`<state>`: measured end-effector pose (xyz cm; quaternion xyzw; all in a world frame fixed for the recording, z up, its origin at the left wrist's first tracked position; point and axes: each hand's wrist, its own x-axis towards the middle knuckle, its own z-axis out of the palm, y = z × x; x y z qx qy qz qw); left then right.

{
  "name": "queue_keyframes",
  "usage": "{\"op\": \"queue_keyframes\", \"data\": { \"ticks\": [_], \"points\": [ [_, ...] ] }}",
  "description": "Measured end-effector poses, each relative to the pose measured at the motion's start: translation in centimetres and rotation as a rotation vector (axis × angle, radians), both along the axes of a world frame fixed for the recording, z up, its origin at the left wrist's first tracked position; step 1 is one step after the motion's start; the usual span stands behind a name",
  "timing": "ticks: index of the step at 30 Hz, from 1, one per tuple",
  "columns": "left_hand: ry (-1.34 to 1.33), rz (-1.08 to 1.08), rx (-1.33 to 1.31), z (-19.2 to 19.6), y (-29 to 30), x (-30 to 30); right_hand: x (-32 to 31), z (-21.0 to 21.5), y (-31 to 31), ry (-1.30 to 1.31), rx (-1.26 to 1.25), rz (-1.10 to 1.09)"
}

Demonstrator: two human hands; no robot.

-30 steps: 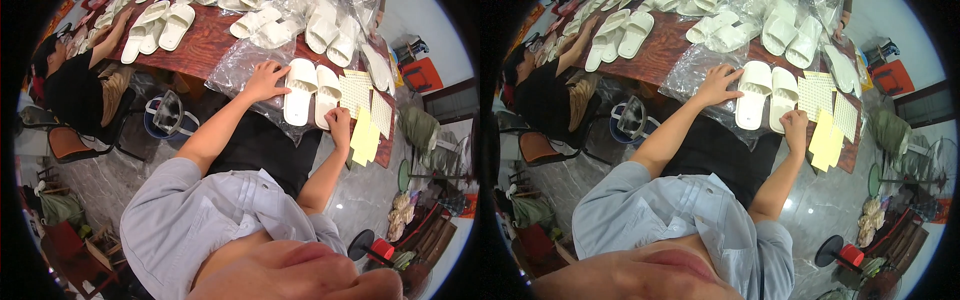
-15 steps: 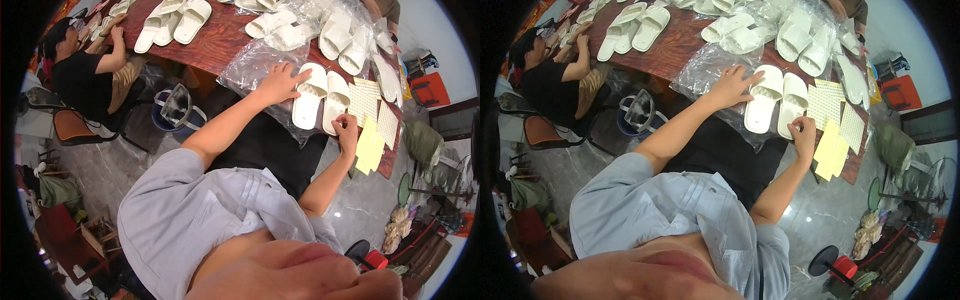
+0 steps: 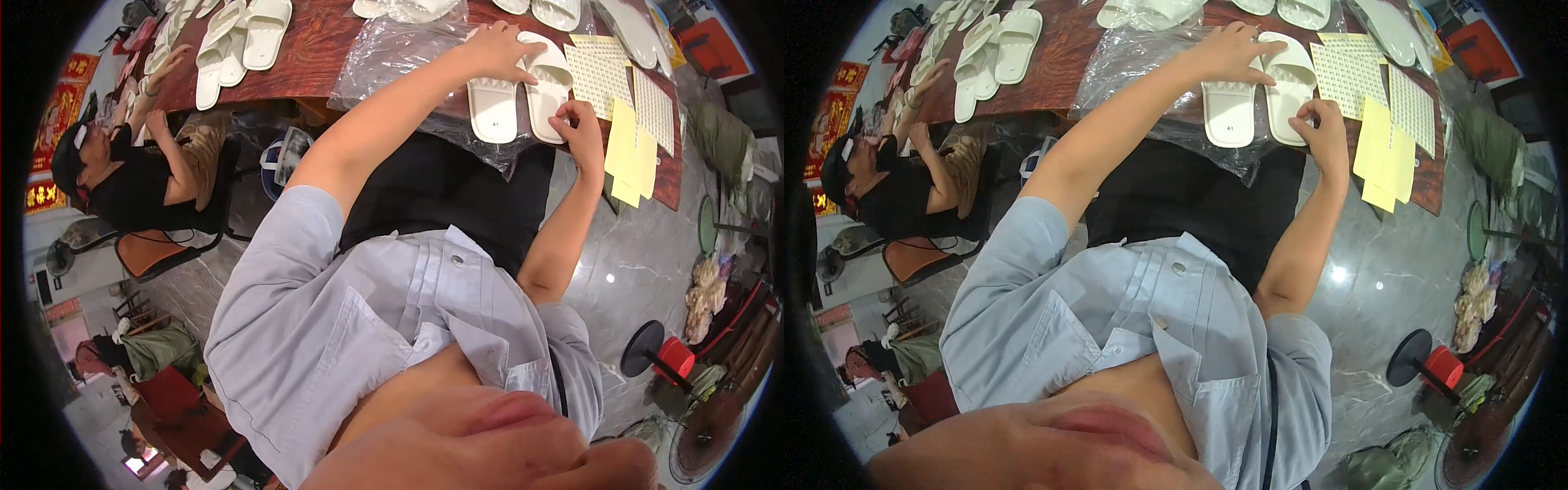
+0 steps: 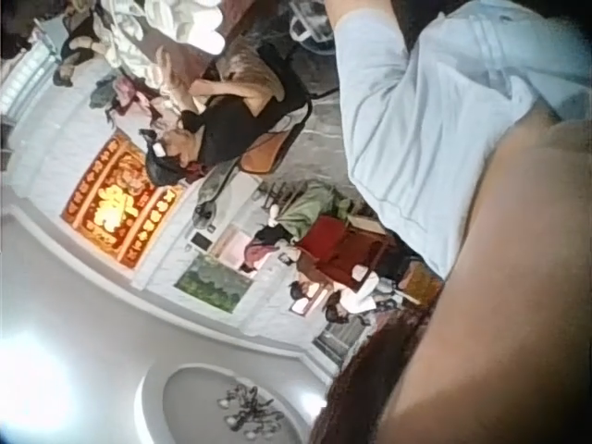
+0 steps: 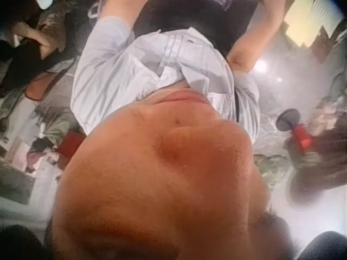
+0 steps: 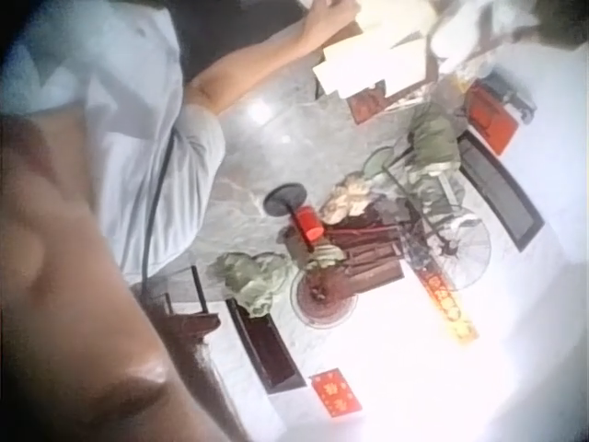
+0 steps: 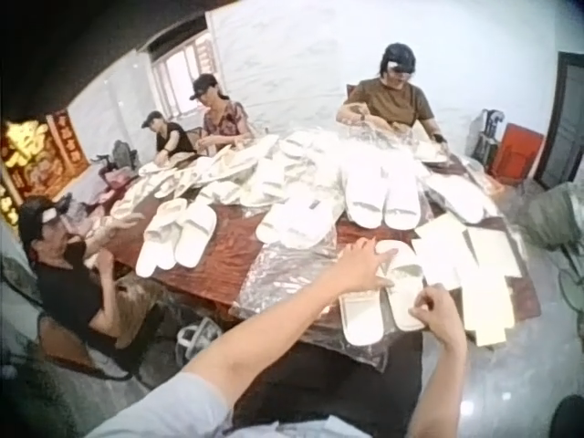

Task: Packing white slippers into plastic bags at a factory table.

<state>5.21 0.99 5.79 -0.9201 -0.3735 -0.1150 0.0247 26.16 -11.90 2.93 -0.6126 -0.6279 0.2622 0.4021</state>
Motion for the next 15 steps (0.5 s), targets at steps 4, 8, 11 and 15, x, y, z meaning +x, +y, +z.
{"op": "queue_keyframes", "data": {
  "ticks": [4, 8, 11, 15],
  "points": [
    [-0.043, 0.038, -0.023, -1.1, 0.2, 0.8, 0.3, -0.3, -0.5, 0.205, -0.027, -0.023],
    [-0.089, 0.035, -0.022, -1.3, 0.1, 1.3, 0.1, 1.4, -1.4, 0.221, -0.065, -0.105],
    [-0.263, -0.031, -0.010, -1.9, 0.7, 0.9, -2.7, 4.9, -2.5, 0.405, 0.035, -0.019],
    [-0.334, -0.027, -0.011, -1.7, 0.5, 1.4, -3.6, 4.1, -2.2, 0.290, 0.008, 0.281]
  ]
}}
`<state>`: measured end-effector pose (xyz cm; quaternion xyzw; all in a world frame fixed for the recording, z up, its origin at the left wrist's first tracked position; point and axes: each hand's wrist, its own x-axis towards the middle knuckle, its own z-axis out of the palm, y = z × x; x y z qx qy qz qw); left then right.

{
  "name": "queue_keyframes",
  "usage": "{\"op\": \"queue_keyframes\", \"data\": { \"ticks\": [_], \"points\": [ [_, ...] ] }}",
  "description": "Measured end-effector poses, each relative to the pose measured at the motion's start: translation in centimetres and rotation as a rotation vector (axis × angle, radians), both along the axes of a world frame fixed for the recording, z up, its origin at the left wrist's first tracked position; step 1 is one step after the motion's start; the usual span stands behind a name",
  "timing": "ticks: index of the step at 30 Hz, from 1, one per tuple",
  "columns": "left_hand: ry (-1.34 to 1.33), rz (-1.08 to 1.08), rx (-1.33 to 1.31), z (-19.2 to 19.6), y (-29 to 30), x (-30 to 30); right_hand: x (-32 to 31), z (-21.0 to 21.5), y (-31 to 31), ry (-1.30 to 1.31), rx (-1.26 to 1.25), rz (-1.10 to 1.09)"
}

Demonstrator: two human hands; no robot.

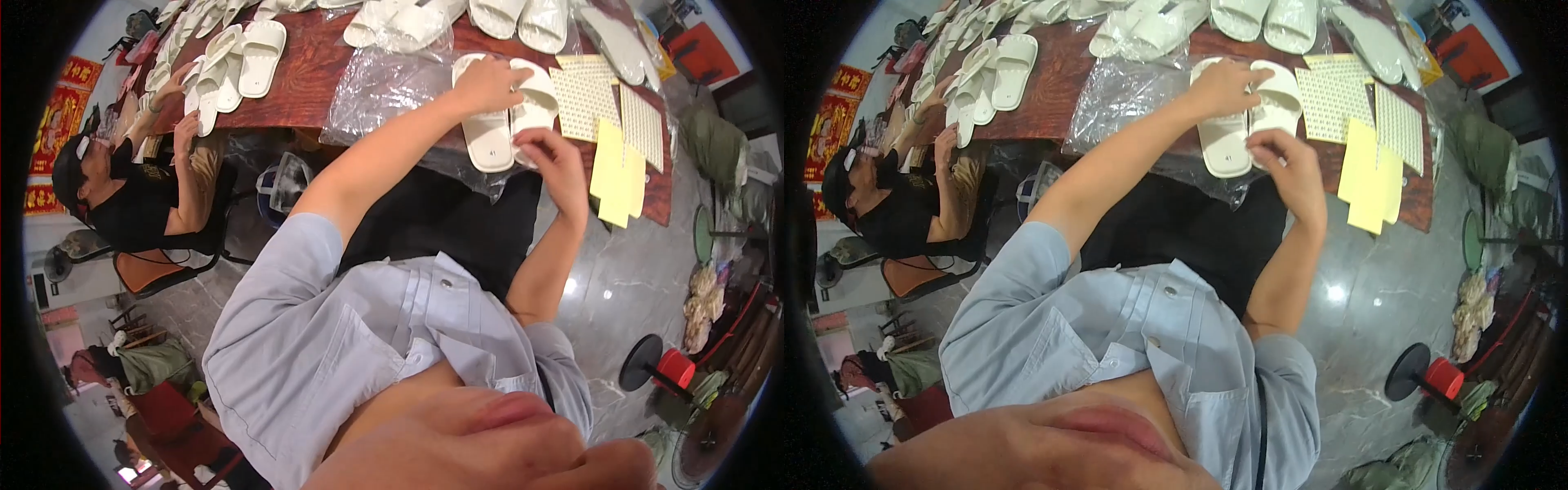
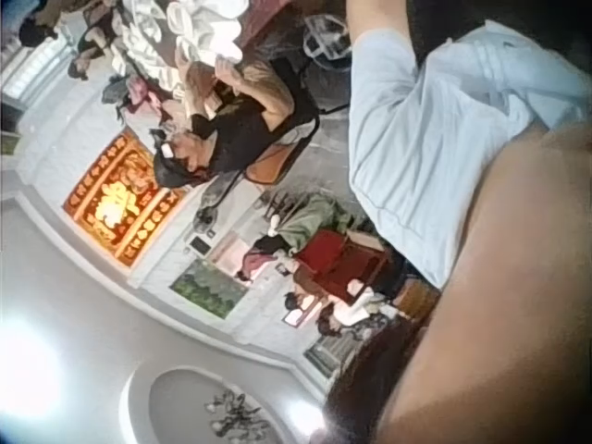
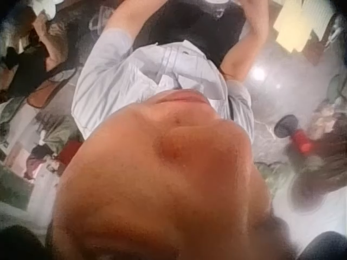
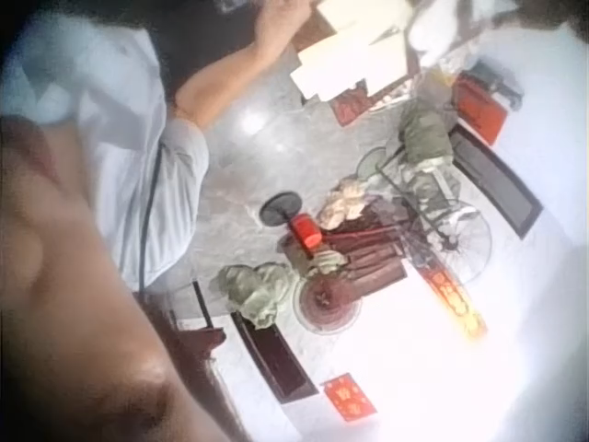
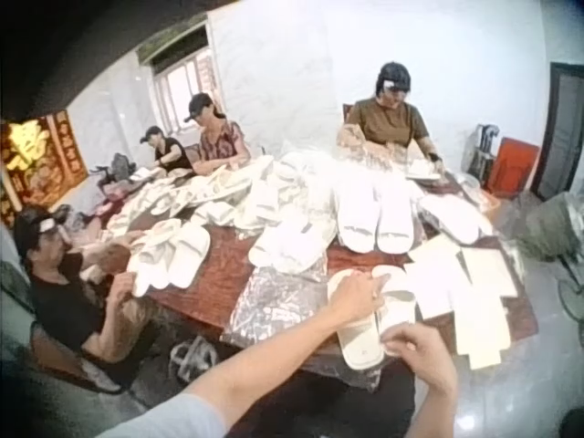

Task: Packing white slippers into plastic bags at a factory table.

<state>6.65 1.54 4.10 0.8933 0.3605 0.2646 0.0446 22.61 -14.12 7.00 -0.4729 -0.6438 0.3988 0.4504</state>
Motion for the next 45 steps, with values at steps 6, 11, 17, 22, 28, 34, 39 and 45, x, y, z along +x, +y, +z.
{"op": "queue_keyframes", "data": {
  "ticks": [6, 11, 17, 22, 28, 34, 39, 45],
  "points": [
    [-0.034, 0.141, 0.029, 1.3, -0.4, 1.1, -0.8, -1.0, -0.7, -0.189, 0.005, 0.114],
    [-0.166, 0.250, -0.013, 5.6, 1.6, 0.9, -2.0, -0.8, -0.3, -0.195, 0.006, 0.257],
    [-0.094, 0.392, 0.295, 13.2, 2.7, -2.6, -3.9, -3.4, 1.2, -0.568, 0.271, -0.024],
    [-0.503, 0.334, 0.212, 16.5, 2.2, -14.4, -3.8, -3.0, 2.0, -0.469, 0.146, -0.015],
    [-0.180, 0.744, 0.301, 14.6, 0.5, -31.4, -3.8, -2.5, 2.8, -0.503, 0.157, -0.018],
    [-0.041, 1.121, 0.245, 14.1, 1.6, -44.5, -6.1, -1.3, 4.9, -0.717, 0.094, -0.174],
    [0.054, 1.305, 0.331, 14.2, 5.9, -50.7, -7.4, -1.3, 6.1, -1.199, -0.037, -0.208],
    [0.301, 1.513, 0.328, 12.2, 9.1, -53.3, -8.9, -1.2, 6.1, -1.239, -0.002, -0.217]
  ]
}}
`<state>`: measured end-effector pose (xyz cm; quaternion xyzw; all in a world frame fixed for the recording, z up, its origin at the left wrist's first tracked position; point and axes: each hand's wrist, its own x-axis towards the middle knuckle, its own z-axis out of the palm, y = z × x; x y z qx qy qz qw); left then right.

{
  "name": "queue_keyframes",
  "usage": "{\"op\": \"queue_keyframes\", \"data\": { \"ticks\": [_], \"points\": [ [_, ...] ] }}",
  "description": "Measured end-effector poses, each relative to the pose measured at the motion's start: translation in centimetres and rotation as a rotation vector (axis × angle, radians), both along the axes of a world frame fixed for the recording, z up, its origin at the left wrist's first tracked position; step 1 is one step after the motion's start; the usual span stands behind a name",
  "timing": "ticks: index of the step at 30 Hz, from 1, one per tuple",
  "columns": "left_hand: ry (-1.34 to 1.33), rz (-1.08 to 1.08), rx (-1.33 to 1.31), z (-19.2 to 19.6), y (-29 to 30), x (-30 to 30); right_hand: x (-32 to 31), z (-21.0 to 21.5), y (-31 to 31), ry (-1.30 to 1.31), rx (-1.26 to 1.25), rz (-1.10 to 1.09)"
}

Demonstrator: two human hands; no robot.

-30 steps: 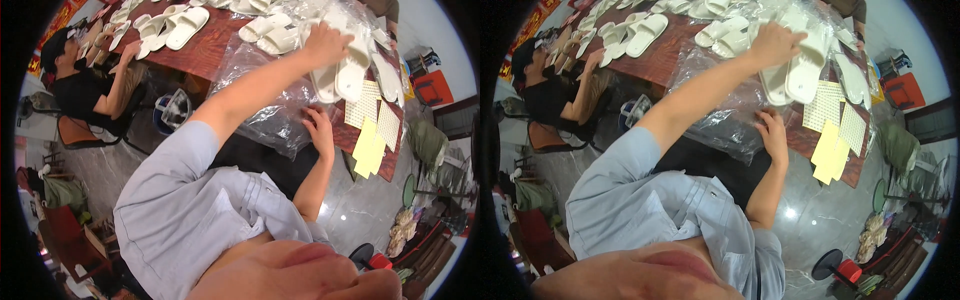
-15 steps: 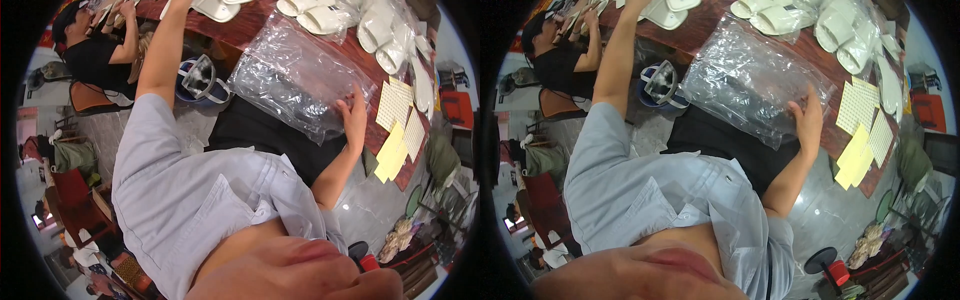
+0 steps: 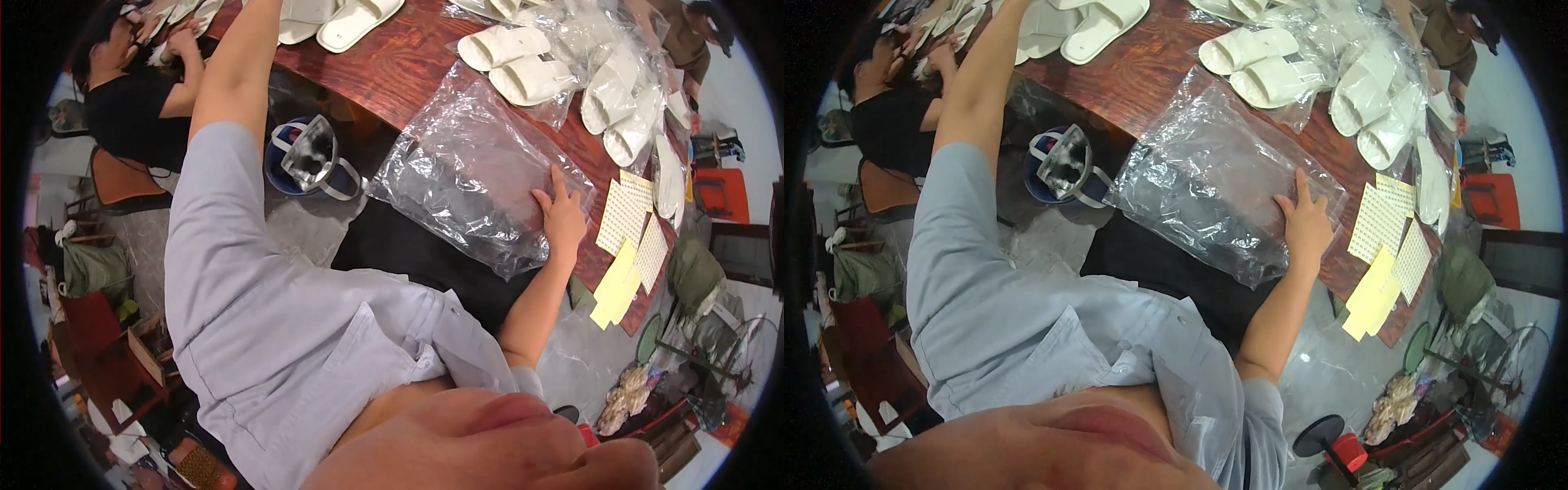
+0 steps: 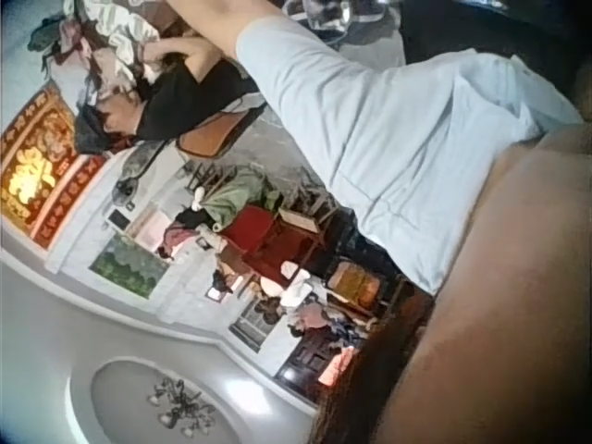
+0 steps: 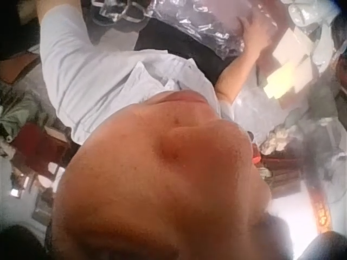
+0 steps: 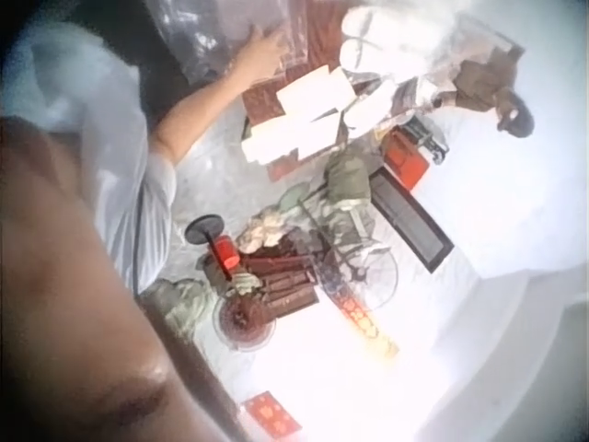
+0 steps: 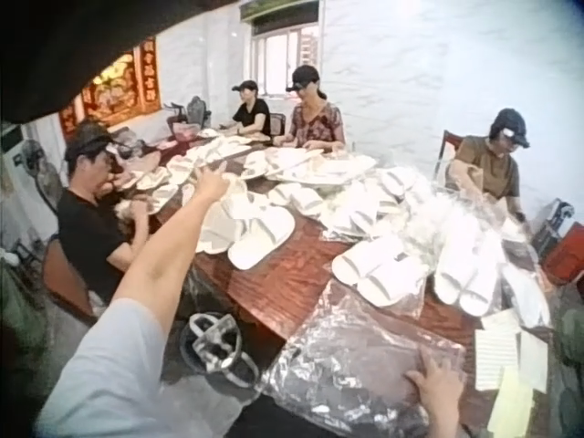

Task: Packing white slippers into plastic bags at a factory table.

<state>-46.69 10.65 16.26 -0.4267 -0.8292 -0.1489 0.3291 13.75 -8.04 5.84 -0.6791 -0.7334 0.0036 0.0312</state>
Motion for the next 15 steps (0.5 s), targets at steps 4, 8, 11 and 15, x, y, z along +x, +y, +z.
{"op": "queue_keyframes", "data": {
  "ticks": [4, 8, 11, 15],
  "points": [
    [-0.070, -0.396, -0.211, 1.1, 1.2, 13.3, 1.2, 0.3, 0.0, -0.019, -0.066, -0.097],
    [-0.652, -1.572, -0.261, 2.9, -8.3, 28.8, 1.9, 0.0, 1.2, -0.160, 0.179, 0.073],
    [-0.174, -1.523, -0.398, -3.0, -13.5, 35.1, 0.7, 1.3, 2.4, -0.097, 0.187, 0.171],
    [-0.174, -1.411, -0.626, -9.7, -13.8, 37.8, 1.2, -0.1, 4.2, -0.014, 0.220, 0.266]
  ]
}}
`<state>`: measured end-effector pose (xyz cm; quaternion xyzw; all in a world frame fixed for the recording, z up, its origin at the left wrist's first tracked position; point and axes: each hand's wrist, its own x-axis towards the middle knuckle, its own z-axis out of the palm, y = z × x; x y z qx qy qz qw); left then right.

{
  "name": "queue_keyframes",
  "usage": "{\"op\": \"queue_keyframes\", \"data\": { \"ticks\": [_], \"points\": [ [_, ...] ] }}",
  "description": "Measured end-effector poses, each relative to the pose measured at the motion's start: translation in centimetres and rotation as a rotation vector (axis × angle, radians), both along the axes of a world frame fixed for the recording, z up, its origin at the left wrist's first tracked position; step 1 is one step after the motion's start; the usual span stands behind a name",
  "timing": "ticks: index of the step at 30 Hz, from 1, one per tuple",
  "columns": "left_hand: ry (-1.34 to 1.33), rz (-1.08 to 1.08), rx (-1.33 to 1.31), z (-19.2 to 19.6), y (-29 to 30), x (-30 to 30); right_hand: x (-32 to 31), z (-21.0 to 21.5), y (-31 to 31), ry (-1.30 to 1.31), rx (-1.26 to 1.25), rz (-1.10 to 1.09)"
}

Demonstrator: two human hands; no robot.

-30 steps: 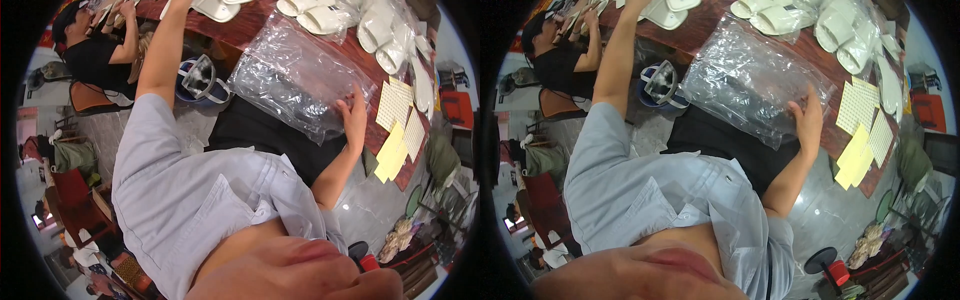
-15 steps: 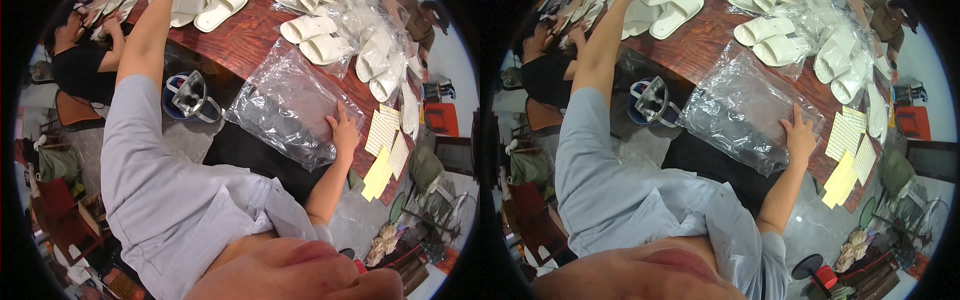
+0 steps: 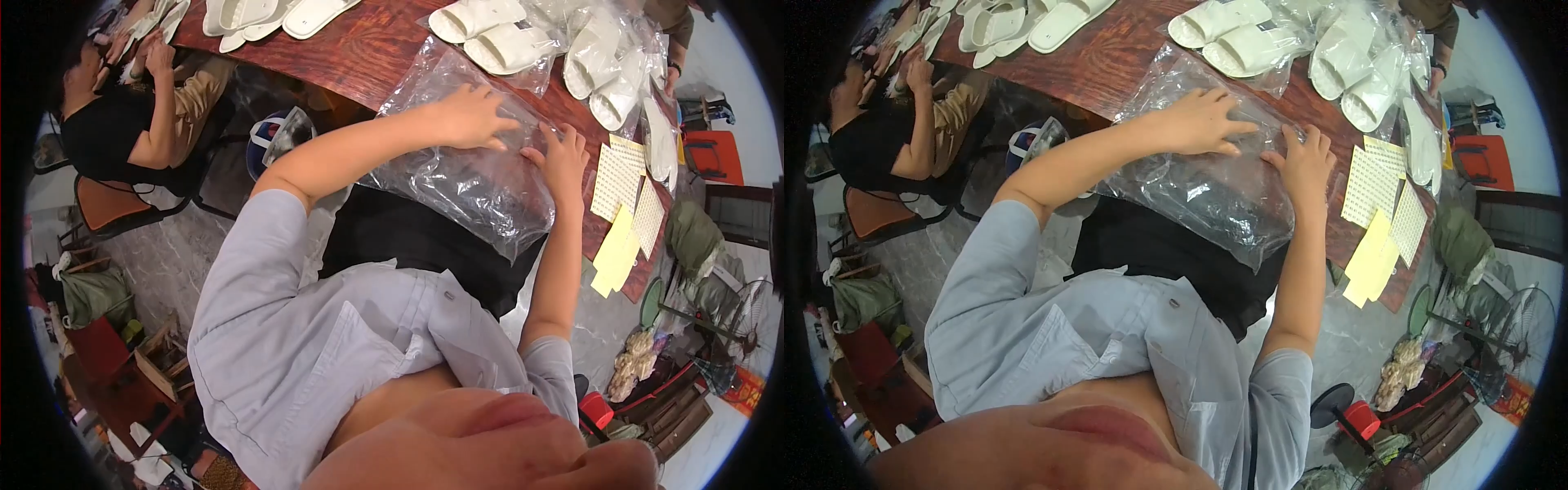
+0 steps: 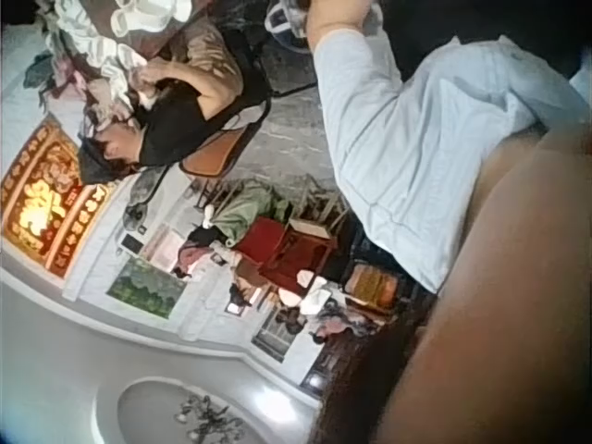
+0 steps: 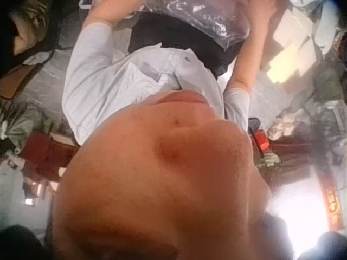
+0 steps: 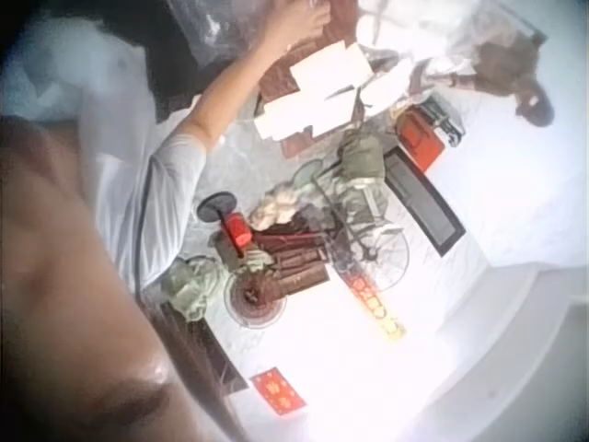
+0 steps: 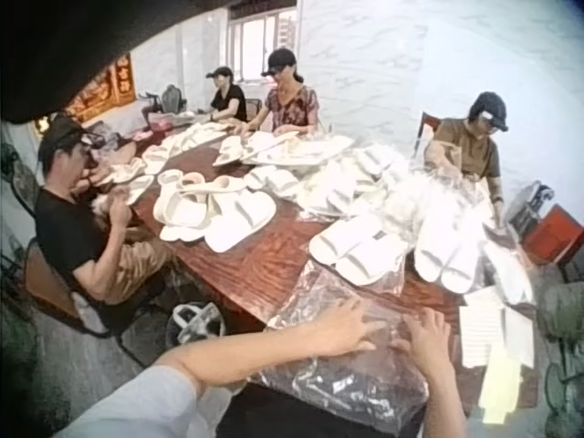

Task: Packing white slippers into plastic bags at a factory table.

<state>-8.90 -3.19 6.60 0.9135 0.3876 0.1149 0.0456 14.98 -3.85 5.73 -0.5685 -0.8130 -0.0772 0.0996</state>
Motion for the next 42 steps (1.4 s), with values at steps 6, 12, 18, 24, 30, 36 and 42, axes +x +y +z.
{"op": "queue_keyframes", "data": {
  "ticks": [6, 12, 18, 24, 30, 36, 42],
  "points": [
    [0.084, 0.034, -0.067, -1.1, 0.5, -0.4, 0.7, -1.4, 0.5, 0.095, 0.001, 0.044],
    [-0.012, -0.108, -0.143, 1.0, -4.1, 4.1, 0.1, -1.4, 1.1, 0.043, -0.035, 0.047],
    [-0.137, 0.013, 0.051, -4.9, -4.7, 5.9, 2.7, 0.0, 5.4, 0.205, -0.312, 0.150],
    [-0.184, 0.057, 0.196, -5.7, -5.1, 5.5, -1.9, 5.7, 11.1, 0.164, 0.221, 0.251],
    [-0.198, 0.050, 0.119, -5.4, -5.2, 6.4, -4.8, 2.0, 18.8, -0.201, 0.220, 0.331],
    [0.003, 0.042, 0.144, -4.5, -5.0, 7.7, -6.2, 3.2, 21.9, 0.213, -0.109, 0.562],
    [0.073, 0.072, 0.009, -3.2, -4.4, 8.3, -5.2, 6.7, 25.0, 0.460, 0.128, 0.461]
  ]
}}
